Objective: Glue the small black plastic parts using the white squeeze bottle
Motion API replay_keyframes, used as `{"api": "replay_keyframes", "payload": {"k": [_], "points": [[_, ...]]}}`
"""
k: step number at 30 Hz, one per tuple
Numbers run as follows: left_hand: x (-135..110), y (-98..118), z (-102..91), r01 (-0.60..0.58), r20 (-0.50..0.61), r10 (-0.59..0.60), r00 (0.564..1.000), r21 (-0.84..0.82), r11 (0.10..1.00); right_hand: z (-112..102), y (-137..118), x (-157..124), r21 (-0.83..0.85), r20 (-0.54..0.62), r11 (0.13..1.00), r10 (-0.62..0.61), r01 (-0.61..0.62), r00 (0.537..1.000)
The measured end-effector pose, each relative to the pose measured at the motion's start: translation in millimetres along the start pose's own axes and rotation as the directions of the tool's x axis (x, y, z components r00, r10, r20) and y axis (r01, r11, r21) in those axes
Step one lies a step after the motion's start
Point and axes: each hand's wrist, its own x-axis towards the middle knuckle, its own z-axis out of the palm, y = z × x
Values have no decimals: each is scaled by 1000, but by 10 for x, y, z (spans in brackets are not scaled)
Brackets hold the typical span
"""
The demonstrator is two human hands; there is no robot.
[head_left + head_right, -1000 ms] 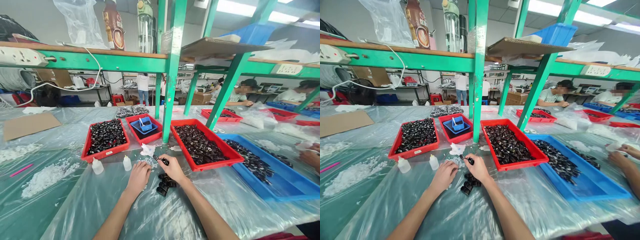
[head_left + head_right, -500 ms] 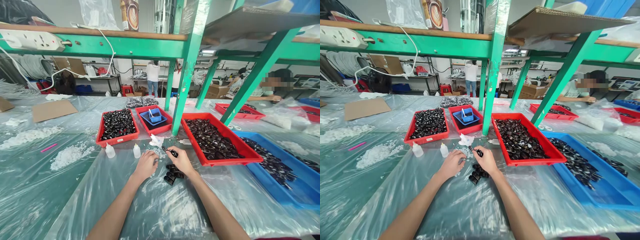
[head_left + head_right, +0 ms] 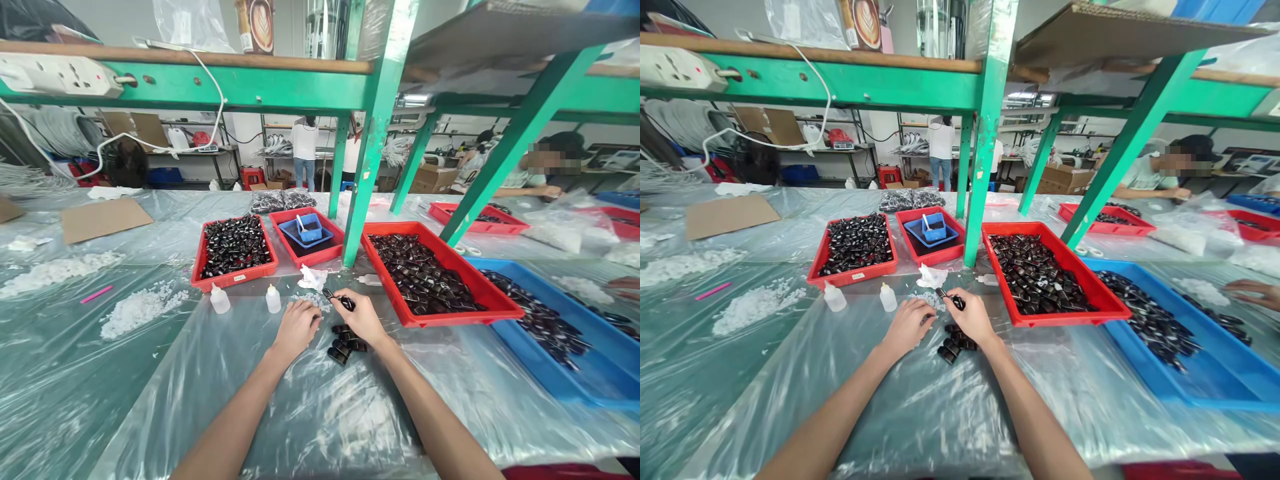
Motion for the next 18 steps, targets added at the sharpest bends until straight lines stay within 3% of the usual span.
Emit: {"api": "replay_keyframes", "payload": {"k": [9,13,15,18], "points": [[39,75,24,10,-28,-9,1000,7,1000,5,-19,3,12,14,1000,4,-4,1000],[57,23,-35,53,-166,-85,982,-188,981,-5,-38,2,3,7,1000,4,-4,1000],[76,-16,-83,88,-237,-209,949,-438,895,-1,-54,-2,2,17,1000,2,-2,1000],[105,-36,-143,136,-157,-453,878,-824,549,22,-88,-19,-3,43,1000,1,-1,999]]}}
